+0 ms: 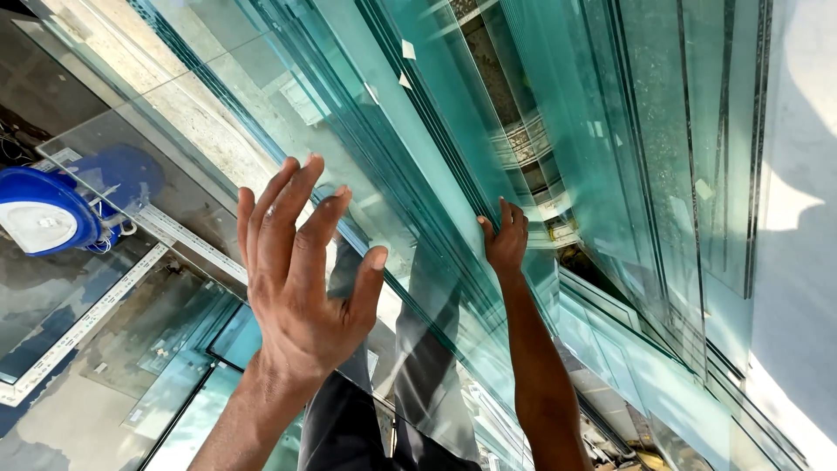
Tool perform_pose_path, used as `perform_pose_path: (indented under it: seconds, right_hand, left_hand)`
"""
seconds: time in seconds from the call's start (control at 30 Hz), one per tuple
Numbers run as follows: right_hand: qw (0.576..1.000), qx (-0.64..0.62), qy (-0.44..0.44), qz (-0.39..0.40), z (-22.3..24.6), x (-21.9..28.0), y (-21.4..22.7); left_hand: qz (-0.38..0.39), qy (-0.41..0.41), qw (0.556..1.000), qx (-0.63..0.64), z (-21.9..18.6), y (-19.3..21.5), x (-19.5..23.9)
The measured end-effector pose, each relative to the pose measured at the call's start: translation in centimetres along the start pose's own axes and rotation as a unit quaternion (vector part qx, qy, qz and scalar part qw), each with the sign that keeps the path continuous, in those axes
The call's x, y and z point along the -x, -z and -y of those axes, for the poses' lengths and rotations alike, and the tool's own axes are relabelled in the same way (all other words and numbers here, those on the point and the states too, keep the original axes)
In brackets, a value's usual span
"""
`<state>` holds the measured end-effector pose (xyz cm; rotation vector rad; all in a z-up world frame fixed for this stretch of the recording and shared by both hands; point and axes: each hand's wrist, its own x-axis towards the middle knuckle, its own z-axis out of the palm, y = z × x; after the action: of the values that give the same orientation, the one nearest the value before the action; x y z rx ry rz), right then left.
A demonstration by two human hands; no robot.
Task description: Organizing and flipping through large glass sheets in a workshop environment.
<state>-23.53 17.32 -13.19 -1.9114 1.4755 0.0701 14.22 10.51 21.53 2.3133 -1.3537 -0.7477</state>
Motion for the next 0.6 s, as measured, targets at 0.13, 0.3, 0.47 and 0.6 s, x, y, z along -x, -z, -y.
perform_pose_path:
  seconds: [0.13, 0.3, 0.47, 0.6]
  right_hand:
    - [1.0, 0.027, 0.003, -0.003, 1.0, 0.3, 0.7]
    - [0.996, 0.085, -0.031, -0.016, 1.7, 0.3, 0.6]
    - [0.991, 0.123, -0.031, -0.034, 2.7, 0.9, 0.7]
    - [0.996, 0.056, 0.005, -0.066, 1.5, 0.5, -0.3]
  left_hand:
    - [0.049, 0.017, 0.994, 0.093, -0.8, -3.7, -2.2]
    - [0.167, 0.204, 0.935, 0.239, 0.9, -17.9, -6.2]
    - [0.17, 0.291, 0.936, 0.104, 5.3, -30.2, -4.4]
    - [0.206, 0.443, 0.84, 0.236, 4.6, -33.6, -4.1]
